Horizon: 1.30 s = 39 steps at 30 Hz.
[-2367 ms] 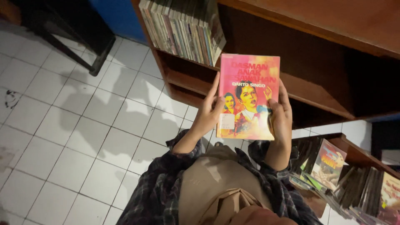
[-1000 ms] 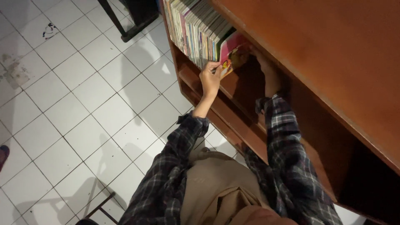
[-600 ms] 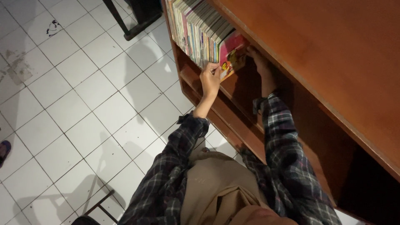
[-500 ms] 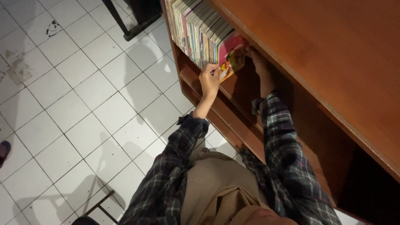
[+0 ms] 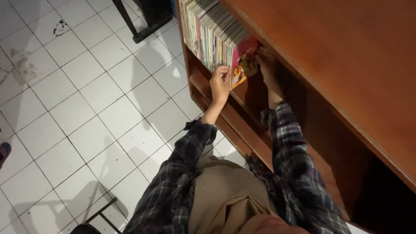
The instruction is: Sorting and inspecting books by picking them up from a shelf or pile and placing them into a new arrangement.
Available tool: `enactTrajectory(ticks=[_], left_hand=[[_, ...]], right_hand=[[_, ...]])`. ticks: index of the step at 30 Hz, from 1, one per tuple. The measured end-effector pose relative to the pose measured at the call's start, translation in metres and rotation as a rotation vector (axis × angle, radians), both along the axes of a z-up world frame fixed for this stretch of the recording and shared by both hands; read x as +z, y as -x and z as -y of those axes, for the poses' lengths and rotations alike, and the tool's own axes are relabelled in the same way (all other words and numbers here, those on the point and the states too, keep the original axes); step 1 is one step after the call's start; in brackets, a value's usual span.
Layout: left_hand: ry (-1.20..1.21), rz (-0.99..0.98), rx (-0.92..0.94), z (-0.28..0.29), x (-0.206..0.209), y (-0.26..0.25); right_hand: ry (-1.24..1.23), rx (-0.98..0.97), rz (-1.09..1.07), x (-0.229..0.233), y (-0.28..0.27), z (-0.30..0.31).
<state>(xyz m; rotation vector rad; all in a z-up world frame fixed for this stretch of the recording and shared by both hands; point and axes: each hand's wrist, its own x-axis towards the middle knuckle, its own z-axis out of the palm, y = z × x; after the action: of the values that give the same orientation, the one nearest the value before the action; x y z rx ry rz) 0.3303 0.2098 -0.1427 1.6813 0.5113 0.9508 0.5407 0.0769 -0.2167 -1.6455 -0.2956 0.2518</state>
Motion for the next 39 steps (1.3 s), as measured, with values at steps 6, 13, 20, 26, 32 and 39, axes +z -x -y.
enactTrajectory(ticks=[6,13,20,26,32,39], left_hand=[[0.091,0.044,-0.118,-0.011,-0.016,0.020],[0.291,-0.119,-0.582,-0.011,0.052,0.120],[0.386,-0.120,-0.804,-0.006,0.058,0.171],[0.385,-0.077,-0.832,0.005,0.094,0.182],[0.390,-0.043,-0.912,0.009,0.100,0.183],[0.321,0.020,-0.986,-0.001,0.100,0.191]], right_hand=[[-0.009,-0.153,0.296,0.010,0.094,0.040],[-0.173,-0.048,0.054,0.107,0.247,0.033],[-0.327,0.069,-0.044,0.126,0.328,0.045],[-0.496,0.089,-0.101,0.156,0.348,0.037],[-0.560,0.072,-0.120,0.157,0.363,0.037],[-0.552,0.005,-0.087,0.168,0.378,0.030]])
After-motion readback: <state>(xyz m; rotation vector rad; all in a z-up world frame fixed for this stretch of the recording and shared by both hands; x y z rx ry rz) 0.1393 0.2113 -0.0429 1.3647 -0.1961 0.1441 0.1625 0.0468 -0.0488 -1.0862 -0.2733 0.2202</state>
